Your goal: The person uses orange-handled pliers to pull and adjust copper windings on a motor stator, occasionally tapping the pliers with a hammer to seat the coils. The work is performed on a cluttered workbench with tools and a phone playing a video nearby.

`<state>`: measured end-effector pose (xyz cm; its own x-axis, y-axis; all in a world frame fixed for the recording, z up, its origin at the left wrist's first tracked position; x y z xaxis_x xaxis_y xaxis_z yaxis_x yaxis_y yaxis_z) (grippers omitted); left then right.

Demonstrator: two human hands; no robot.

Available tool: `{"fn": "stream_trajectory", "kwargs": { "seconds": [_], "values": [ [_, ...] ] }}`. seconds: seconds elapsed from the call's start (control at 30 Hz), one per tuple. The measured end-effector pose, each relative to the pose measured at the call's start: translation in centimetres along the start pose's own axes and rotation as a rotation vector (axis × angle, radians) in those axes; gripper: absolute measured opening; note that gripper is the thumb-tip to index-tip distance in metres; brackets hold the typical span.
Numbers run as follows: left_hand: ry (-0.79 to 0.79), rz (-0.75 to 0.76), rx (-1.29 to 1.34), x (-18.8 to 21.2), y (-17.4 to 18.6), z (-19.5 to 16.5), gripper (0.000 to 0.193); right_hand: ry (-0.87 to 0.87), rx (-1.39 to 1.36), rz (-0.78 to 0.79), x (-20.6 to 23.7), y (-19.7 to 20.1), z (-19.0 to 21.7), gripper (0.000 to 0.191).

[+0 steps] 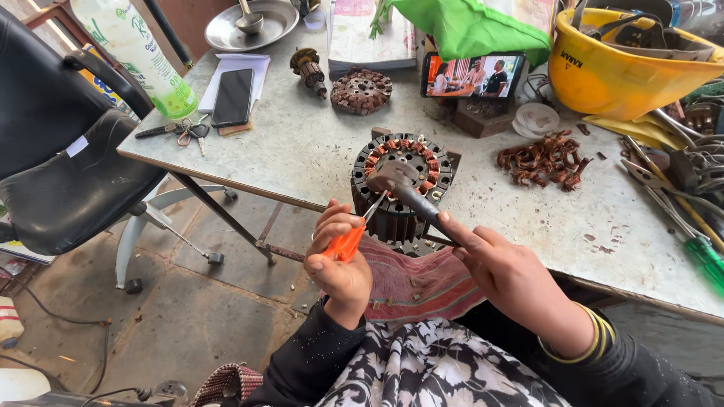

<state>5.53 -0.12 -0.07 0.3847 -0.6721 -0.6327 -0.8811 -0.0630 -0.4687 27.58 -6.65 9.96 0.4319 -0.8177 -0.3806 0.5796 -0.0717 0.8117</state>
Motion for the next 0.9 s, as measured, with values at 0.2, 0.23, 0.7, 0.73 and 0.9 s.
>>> {"fn": "stream_trajectory", "kwargs": {
  "seconds": [0.2,0.23,0.7,0.73,0.9],
  "values": [
    [-0.002,0.028,0.009,-0.1,0.3,-0.2,0.059,0.209,-0.063,-0.242,1.1,2.9,-0.1,0.058],
    [-0.002,0.025,0.011,-0.1,0.3,-0.2,0.059,0.302,-0.057,-0.333,1.5,3.1,-0.2,0.056],
    [0.031,0.012,0.08,-0.4,-0.3,-0.3,0.052,0.109,-0.059,-0.38,2.6,4.0,-0.6,0.052],
    [0.033,0.018,0.081,-0.3,-0.3,-0.3,0.052,0.063,-0.055,-0.444,2.9,4.1,-0.5,0.052],
    [0.015,0.034,0.098,-0.5,-0.1,-0.4,0.054,0.08,-0.058,-0.177,1.0,0.2,-1.8,0.062]
  ]
}}
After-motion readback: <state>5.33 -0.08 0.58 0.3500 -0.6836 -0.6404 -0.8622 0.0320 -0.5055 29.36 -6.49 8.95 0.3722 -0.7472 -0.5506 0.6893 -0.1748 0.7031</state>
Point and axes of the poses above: each hand's wrist, its own x-axis away from the middle knuckle, its own y-axis out of the back of the hand, z = x × y, the point moved 1 cm from there along -x, towards the middle knuckle, and after that the axes turned 9 degrees about y, right-handed, at the moved point
